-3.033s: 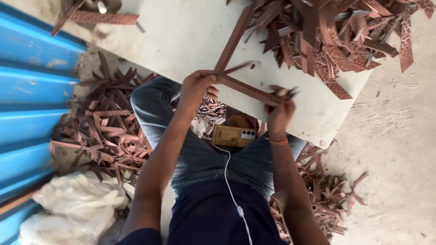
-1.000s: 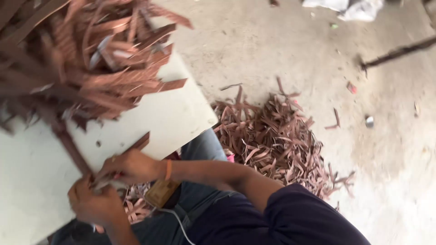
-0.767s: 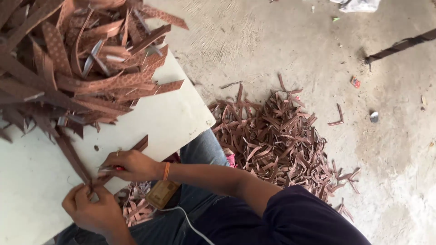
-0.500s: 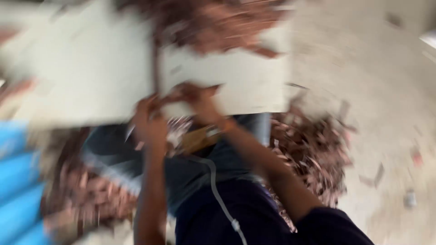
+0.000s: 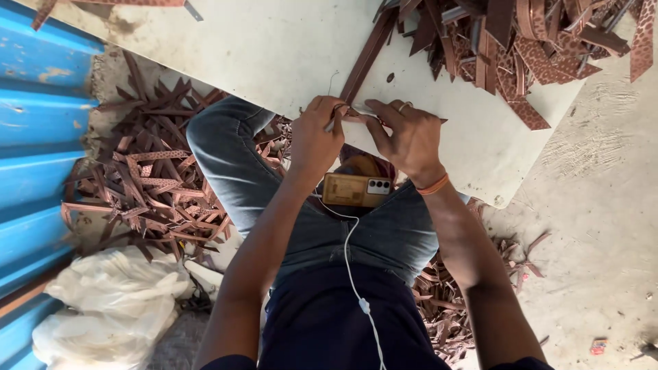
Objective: The person trims thin leather or synthetic strips for shoe manufacturing using a small hand tool.
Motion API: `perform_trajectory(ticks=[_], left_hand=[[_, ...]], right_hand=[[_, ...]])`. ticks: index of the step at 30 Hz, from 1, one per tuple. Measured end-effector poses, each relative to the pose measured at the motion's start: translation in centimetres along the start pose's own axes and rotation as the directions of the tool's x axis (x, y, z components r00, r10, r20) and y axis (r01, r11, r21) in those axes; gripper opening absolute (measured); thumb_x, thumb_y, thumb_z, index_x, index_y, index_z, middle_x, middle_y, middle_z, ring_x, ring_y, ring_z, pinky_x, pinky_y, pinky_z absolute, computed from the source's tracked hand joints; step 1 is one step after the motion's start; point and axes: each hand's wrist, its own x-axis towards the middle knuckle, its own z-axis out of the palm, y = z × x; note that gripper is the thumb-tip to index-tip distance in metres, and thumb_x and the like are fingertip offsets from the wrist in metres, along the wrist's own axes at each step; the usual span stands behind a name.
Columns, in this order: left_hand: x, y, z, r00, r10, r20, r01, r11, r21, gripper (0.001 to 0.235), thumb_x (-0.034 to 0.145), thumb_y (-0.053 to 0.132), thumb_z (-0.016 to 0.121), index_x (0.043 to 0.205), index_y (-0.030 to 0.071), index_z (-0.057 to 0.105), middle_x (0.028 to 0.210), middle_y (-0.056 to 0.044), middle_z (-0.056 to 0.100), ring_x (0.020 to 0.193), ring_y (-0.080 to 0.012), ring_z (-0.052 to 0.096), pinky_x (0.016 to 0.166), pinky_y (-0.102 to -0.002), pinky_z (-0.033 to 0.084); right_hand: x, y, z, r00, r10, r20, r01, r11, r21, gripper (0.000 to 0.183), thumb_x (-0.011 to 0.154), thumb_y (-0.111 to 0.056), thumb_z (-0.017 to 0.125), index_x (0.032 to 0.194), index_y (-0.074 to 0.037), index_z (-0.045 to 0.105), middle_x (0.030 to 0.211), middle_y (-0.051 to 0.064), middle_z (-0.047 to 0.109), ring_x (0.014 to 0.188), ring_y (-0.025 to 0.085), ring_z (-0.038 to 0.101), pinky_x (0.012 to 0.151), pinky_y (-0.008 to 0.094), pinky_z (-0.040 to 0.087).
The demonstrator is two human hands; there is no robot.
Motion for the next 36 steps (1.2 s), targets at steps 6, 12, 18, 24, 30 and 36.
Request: perform_trajectory(ticks=[6, 12, 18, 24, 30, 36], left_hand=[[0.0, 0.2, -0.3, 1.0, 0.008, 0.016, -0.008, 1.0, 0.002, 0.006, 0.099, 0.008, 0.066, 0.104, 0.006, 0.066, 0.099, -0.011, 0.069, 0.08, -0.0344, 0.071, 0.065, -0.046, 0.056], [0.0, 0.2, -0.4, 0.999, 0.041, 0.013, -0.04, 0.999, -0.01, 0.007, 0.098, 0.007, 0.066, 0.105, 0.006, 0.065, 0.1, -0.011, 0.068, 0.08, -0.0344, 0.071, 0.064, -0.046, 0.055], [-0.5, -0.5, 0.7, 0.997, 0.008, 0.083, -0.012, 0.999, 0.052, 0.007, 0.1, 0.007, 0.065, 0.106, 0.003, 0.063, 0.1, -0.013, 0.067, 0.076, -0.0297, 0.072, 0.065, -0.041, 0.058], [-1.4, 0.5, 0.6, 0.97, 0.235, 0.068, -0.245, 0.933, 0.263, 0.03, 0.076, 0.001, 0.066, 0.105, -0.004, 0.058, 0.108, -0.021, 0.066, 0.076, -0.0321, 0.071, 0.066, -0.039, 0.06], [-0.8, 0.3, -0.8, 0.997, 0.07, 0.008, -0.07, 0.997, -0.039, 0.013, 0.099, 0.0, 0.063, 0.112, 0.003, 0.062, 0.108, -0.015, 0.069, 0.083, -0.0309, 0.073, 0.069, -0.039, 0.059], [-0.5, 0.7, -1.2, 0.999, 0.008, -0.049, -0.016, 0.988, -0.153, 0.007, 0.103, 0.006, 0.063, 0.11, 0.007, 0.064, 0.104, -0.011, 0.07, 0.091, -0.036, 0.072, 0.07, -0.044, 0.057]], right_hand=[[0.8, 0.0, 0.0, 0.996, -0.058, 0.074, 0.065, 0.993, -0.094, 0.015, 0.099, -0.022, 0.078, 0.109, -0.01, 0.08, 0.071, 0.003, 0.069, 0.051, 0.018, 0.059, 0.048, 0.034, 0.042], [1.0, 0.1, -0.2, 0.992, -0.101, 0.075, 0.11, 0.987, -0.116, 0.018, 0.098, -0.024, 0.078, 0.11, -0.011, 0.08, 0.069, 0.003, 0.065, 0.051, 0.017, 0.057, 0.05, 0.033, 0.043], [0.9, 1.2, 0.7, 0.984, -0.128, 0.125, 0.148, 0.974, -0.171, 0.017, 0.1, -0.027, 0.078, 0.107, -0.012, 0.081, 0.065, -0.001, 0.064, 0.043, 0.012, 0.05, 0.044, 0.03, 0.037], [1.5, 1.3, 0.5, 0.97, -0.177, 0.168, 0.212, 0.951, -0.223, 0.014, 0.102, -0.026, 0.075, 0.105, -0.014, 0.081, 0.064, -0.002, 0.064, 0.043, 0.008, 0.047, 0.042, 0.028, 0.034], [0.6, 2.0, 1.2, 0.987, -0.123, 0.108, 0.125, 0.992, -0.01, 0.01, 0.1, -0.019, 0.078, 0.104, -0.01, 0.08, 0.067, 0.0, 0.067, 0.044, 0.01, 0.049, 0.041, 0.03, 0.036], [0.8, 0.5, 0.4, 0.993, -0.107, 0.052, 0.108, 0.994, -0.016, 0.018, 0.101, -0.023, 0.079, 0.112, -0.009, 0.078, 0.076, 0.003, 0.068, 0.052, 0.014, 0.055, 0.048, 0.03, 0.041]])
